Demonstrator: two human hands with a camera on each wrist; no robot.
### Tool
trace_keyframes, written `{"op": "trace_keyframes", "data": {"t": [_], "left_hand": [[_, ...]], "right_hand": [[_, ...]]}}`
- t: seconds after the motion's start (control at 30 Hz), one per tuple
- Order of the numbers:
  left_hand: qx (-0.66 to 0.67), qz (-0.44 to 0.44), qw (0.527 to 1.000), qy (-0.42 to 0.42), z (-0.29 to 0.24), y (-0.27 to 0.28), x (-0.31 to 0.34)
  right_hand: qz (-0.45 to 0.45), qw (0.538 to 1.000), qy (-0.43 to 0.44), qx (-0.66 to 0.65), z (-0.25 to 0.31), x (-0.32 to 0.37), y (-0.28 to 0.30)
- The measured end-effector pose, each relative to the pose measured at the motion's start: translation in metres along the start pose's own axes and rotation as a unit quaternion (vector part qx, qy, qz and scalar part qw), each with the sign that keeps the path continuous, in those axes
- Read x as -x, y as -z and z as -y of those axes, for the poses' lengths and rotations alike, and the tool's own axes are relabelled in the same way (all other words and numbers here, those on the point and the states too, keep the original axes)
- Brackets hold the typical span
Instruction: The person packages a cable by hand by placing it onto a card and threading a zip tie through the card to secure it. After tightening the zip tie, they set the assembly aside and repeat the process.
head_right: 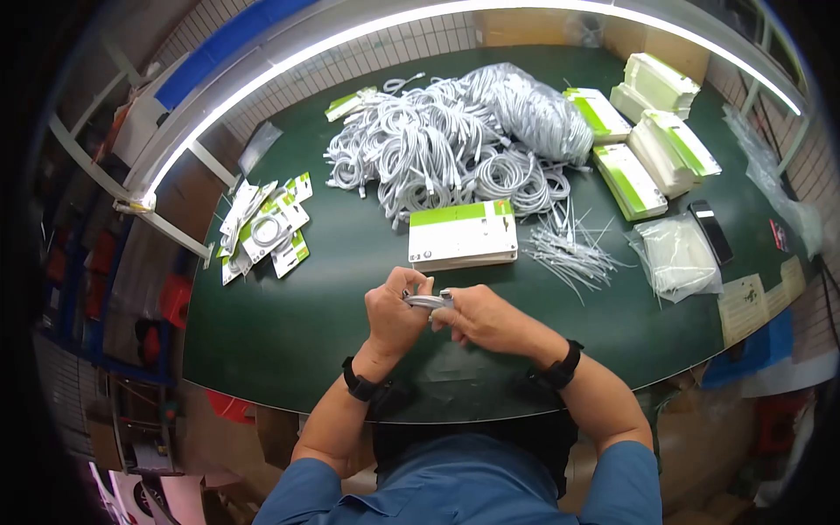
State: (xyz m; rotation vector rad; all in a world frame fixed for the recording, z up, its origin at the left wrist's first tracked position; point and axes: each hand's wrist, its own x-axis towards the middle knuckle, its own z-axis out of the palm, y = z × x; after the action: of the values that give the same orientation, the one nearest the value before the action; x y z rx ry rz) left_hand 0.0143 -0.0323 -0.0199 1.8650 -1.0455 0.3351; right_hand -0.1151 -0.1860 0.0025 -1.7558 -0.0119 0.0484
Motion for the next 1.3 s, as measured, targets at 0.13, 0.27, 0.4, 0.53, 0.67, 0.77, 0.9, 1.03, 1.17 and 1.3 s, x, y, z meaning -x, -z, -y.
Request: {"op": "trace_keyframes", "data": {"t": [0.13, 0.27, 0.4, 0.53, 0.67, 0.77, 0.9, 1.03, 1.17, 1.3], "left_hand": [[-0.027, 0.031, 0.998, 0.038, -0.005, 0.002, -0.006], [0.035, 0.09, 0.993, 0.062, -0.024, 0.014, -0.014], [-0.149, -0.053, 0.978, -0.133, -0.056, 0.03, -0.028], [-0.06, -0.004, 0.97, -0.234, -0.074, 0.034, -0.007], [-0.015, 0.096, 0.978, -0.182, -0.078, 0.008, 0.002], [-0.005, 0.113, 0.979, -0.167, -0.074, -0.001, -0.003], [0.024, 0.163, 0.975, -0.146, -0.068, 0.009, -0.016], [0.064, 0.134, 0.962, -0.229, -0.056, 0.016, -0.018], [0.13, 0.049, 0.954, -0.266, -0.047, 0.012, -0.017], [0.134, 0.065, 0.953, -0.265, -0.045, 0.023, -0.019]], "right_hand": [[-0.024, 1.0, -0.008, -0.003, 0.008, 0.0, -0.004], [-0.064, 0.996, 0.006, -0.056, 0.007, 0.002, 0.004], [-0.069, 0.993, 0.024, -0.098, 0.009, 0.005, 0.02], [-0.079, 0.984, 0.036, -0.155, 0.013, 0.012, 0.034], [-0.079, 0.971, 0.059, -0.219, 0.011, 0.013, 0.034], [-0.09, 0.965, 0.01, -0.244, 0.01, 0.012, 0.031], [-0.145, 0.962, -0.011, -0.232, 0.019, 0.012, 0.03], [-0.166, 0.953, 0.074, -0.241, 0.02, 0.013, 0.034], [-0.133, 0.933, 0.062, -0.329, 0.027, 0.015, 0.03], [-0.114, 0.931, 0.064, -0.341, 0.029, 0.015, 0.028]]}}
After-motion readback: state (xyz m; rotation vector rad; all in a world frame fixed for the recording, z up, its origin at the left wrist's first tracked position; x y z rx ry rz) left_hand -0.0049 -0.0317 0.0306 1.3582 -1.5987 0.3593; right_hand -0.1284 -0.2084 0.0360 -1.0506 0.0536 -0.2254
